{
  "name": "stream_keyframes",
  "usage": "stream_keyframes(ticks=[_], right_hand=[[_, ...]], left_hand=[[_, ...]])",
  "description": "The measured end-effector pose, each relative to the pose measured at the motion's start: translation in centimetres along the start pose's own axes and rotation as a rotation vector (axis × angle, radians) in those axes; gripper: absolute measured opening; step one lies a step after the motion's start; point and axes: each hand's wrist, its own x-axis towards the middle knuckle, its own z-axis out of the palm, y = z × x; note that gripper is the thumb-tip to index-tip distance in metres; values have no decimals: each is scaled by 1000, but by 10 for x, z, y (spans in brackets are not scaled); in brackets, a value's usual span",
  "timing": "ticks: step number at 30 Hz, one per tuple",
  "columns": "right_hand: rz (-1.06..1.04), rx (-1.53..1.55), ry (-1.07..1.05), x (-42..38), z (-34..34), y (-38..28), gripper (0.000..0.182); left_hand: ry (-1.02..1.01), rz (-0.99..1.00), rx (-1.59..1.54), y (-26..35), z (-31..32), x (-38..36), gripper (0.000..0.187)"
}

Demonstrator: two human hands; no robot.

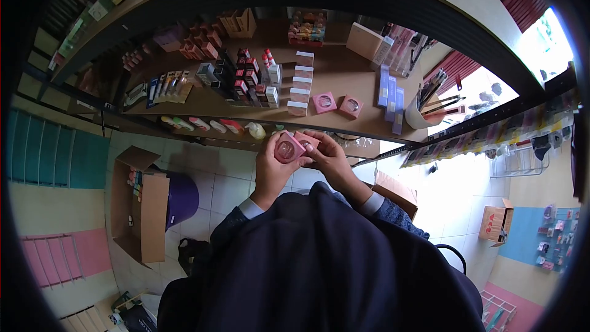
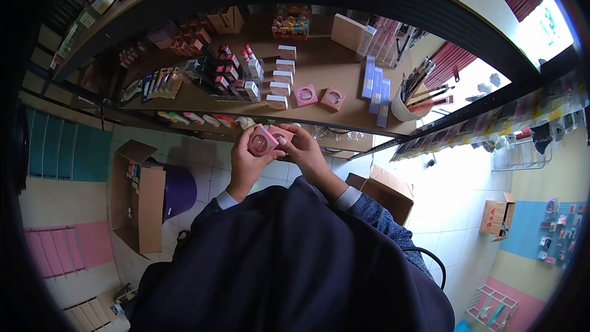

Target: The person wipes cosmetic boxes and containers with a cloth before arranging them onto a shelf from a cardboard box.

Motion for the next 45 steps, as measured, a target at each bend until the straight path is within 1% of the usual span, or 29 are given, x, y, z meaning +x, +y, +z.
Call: stream_keyframes(ticks=[2,3,4,5,6,8,9,10,12,14,16,17,18,20,22,24,25,27,28,30,33,37,40,42,43,45], right_hand=[[23,-2,26,-1,-7,-3,39],[2,-22,4,-1,-12,-3,41],[-18,-42,-18,-2,-17,-4,44],[15,-21,-2,-2,-20,-8,47],[10,-20,6,-3,-24,-11,47],[-55,-88,48,-2,-31,-19,47],[-55,-84,73,-1,-36,-23,44],[-61,-85,81,1,-43,-28,44],[-123,-115,199,8,-61,-39,37],[-196,-100,289,13,-72,-60,31],[-283,-218,366,22,-84,-79,30],[-364,-342,420,33,-95,-82,28],[-364,-344,419,43,-105,-86,28],[-314,-922,476,62,-122,-92,28],[-299,-952,468,85,-138,-89,28],[-299,-1202,540,97,-143,-91,25],[-301,-1203,542,98,-142,-92,25],[-288,-1356,583,99,-139,-94,22],[-289,-1355,583,100,-140,-93,22],[-292,-1496,551,103,-145,-90,19],[-286,-1572,547,105,-148,-89,20],[-249,-1562,544,103,-148,-91,21],[-300,-1543,570,103,-152,-93,22],[-404,-1439,522,100,-150,-98,25],[-403,-1438,523,99,-147,-100,25],[-558,-1402,474,96,-137,-106,18]], left_hand=[[55,-49,-165,-12,6,-2,70],[47,-46,-168,-16,6,-2,70],[48,-103,-292,-21,6,-3,69],[49,-161,-415,-25,4,-4,68],[40,-158,-418,-26,1,-6,68],[30,-353,-639,-28,-7,-12,60],[-37,-404,-724,-23,-14,-14,45],[-46,-401,-727,-22,-16,-17,45],[49,-589,-845,-21,-19,-23,37],[48,-587,-804,-22,-18,-30,34],[98,-599,-837,-21,-17,-35,32],[99,-599,-839,-23,-17,-37,32],[73,-594,-828,-27,-17,-39,32],[47,-588,-817,-29,-17,-42,31],[69,-581,-825,-27,-17,-43,32],[82,-582,-826,-30,-18,-45,32],[96,-585,-826,-31,-18,-45,32],[99,-595,-825,-30,-19,-46,33],[102,-605,-822,-30,-20,-46,33],[106,-602,-818,-34,-21,-47,33],[118,-603,-820,-37,-20,-49,33],[120,-600,-826,-37,-21,-47,33],[119,-618,-818,-35,-22,-46,33],[122,-610,-821,-36,-23,-46,32],[125,-603,-824,-36,-23,-46,32],[115,-589,-821,-32,-24,-45,30]])
